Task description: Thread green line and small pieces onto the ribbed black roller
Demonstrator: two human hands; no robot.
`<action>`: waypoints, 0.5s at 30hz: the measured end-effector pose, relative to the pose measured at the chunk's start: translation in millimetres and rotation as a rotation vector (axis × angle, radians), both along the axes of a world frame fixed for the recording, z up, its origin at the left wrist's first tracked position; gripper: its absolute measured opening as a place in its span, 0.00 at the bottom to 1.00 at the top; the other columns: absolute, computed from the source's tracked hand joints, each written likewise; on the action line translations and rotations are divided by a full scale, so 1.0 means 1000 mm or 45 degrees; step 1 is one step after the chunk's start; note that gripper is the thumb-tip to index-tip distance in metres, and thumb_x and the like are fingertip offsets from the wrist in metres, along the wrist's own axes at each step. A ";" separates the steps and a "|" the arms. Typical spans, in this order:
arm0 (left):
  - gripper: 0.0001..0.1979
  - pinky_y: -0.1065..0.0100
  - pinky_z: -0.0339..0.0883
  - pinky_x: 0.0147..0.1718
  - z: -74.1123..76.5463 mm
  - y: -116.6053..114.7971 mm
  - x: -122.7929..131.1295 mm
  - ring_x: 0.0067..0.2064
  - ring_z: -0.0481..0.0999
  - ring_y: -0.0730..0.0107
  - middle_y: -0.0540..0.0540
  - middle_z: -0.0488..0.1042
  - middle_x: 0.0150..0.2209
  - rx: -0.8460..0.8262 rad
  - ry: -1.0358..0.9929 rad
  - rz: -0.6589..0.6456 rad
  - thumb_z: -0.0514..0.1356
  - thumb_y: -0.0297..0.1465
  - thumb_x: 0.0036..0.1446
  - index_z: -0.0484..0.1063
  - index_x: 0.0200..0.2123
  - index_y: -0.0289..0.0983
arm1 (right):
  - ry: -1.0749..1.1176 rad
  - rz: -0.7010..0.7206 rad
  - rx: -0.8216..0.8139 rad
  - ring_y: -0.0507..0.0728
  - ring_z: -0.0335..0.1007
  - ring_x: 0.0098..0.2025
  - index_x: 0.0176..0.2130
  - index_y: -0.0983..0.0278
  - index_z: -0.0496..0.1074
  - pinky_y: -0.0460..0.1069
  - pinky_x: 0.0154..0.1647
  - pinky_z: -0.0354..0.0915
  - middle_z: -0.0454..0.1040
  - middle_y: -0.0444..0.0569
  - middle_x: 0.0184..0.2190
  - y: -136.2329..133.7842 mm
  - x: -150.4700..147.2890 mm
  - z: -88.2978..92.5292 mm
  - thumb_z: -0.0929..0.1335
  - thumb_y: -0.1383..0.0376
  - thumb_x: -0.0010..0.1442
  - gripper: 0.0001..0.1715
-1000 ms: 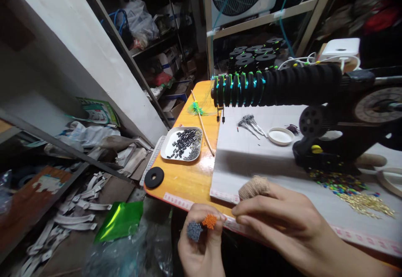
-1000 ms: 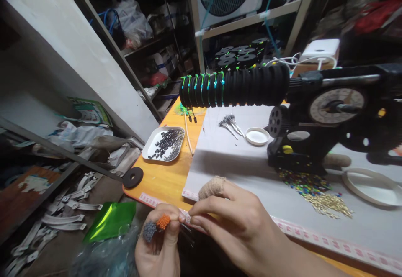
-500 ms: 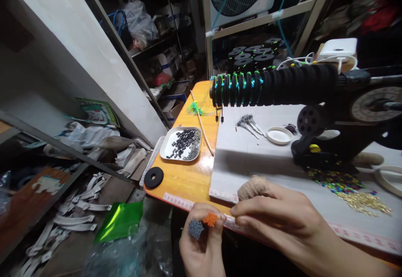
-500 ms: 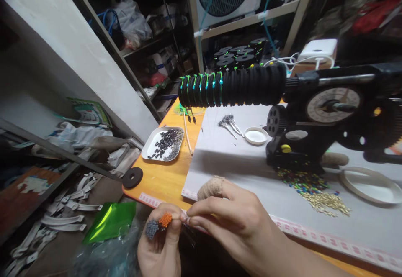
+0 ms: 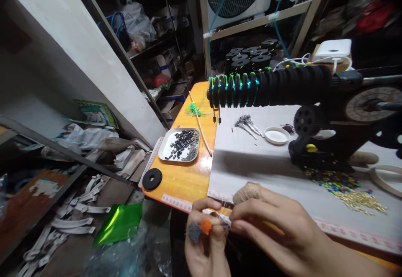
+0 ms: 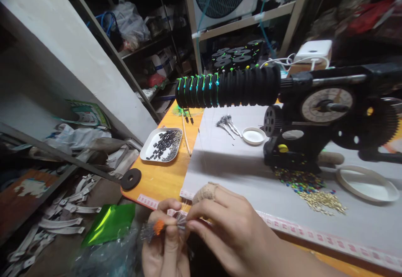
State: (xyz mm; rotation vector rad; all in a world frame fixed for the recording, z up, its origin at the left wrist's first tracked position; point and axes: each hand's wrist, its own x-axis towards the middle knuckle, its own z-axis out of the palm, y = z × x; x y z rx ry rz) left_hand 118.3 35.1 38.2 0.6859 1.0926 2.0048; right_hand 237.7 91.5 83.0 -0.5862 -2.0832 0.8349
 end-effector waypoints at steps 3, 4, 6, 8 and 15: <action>0.13 0.79 0.66 0.26 0.005 0.000 0.003 0.25 0.68 0.79 0.55 0.70 0.27 0.121 -0.228 -0.009 0.69 0.38 0.55 0.68 0.28 0.40 | -0.080 0.034 0.038 0.53 0.68 0.35 0.40 0.64 0.70 0.45 0.34 0.67 0.71 0.48 0.33 -0.002 0.000 0.002 0.63 0.77 0.63 0.11; 0.15 0.80 0.65 0.24 0.006 0.000 0.000 0.23 0.65 0.80 0.56 0.68 0.24 0.133 -0.267 0.009 0.70 0.39 0.54 0.67 0.28 0.40 | -0.099 0.039 0.062 0.53 0.67 0.35 0.40 0.64 0.70 0.45 0.34 0.67 0.70 0.49 0.33 -0.002 0.001 0.002 0.62 0.78 0.63 0.12; 0.19 0.82 0.66 0.24 0.010 0.000 -0.012 0.23 0.64 0.81 0.57 0.65 0.23 0.106 -0.290 0.095 0.71 0.40 0.52 0.65 0.26 0.39 | -0.096 0.013 0.133 0.53 0.67 0.37 0.42 0.64 0.69 0.46 0.36 0.66 0.70 0.50 0.36 0.001 0.002 0.000 0.62 0.78 0.63 0.12; 0.20 0.83 0.68 0.26 0.014 0.001 -0.033 0.24 0.66 0.81 0.57 0.64 0.23 0.073 -0.197 0.174 0.71 0.40 0.51 0.64 0.26 0.39 | -0.064 -0.052 0.218 0.52 0.67 0.39 0.43 0.64 0.68 0.45 0.39 0.66 0.71 0.50 0.39 0.005 0.004 -0.003 0.62 0.78 0.64 0.12; 0.02 0.67 0.71 0.44 0.022 0.023 -0.117 0.43 0.78 0.66 0.48 0.78 0.39 -0.202 1.388 0.169 0.62 0.30 0.63 0.75 0.37 0.42 | 0.006 -0.112 0.213 0.50 0.70 0.37 0.42 0.63 0.69 0.42 0.36 0.66 0.72 0.47 0.35 0.011 0.001 -0.006 0.64 0.77 0.65 0.11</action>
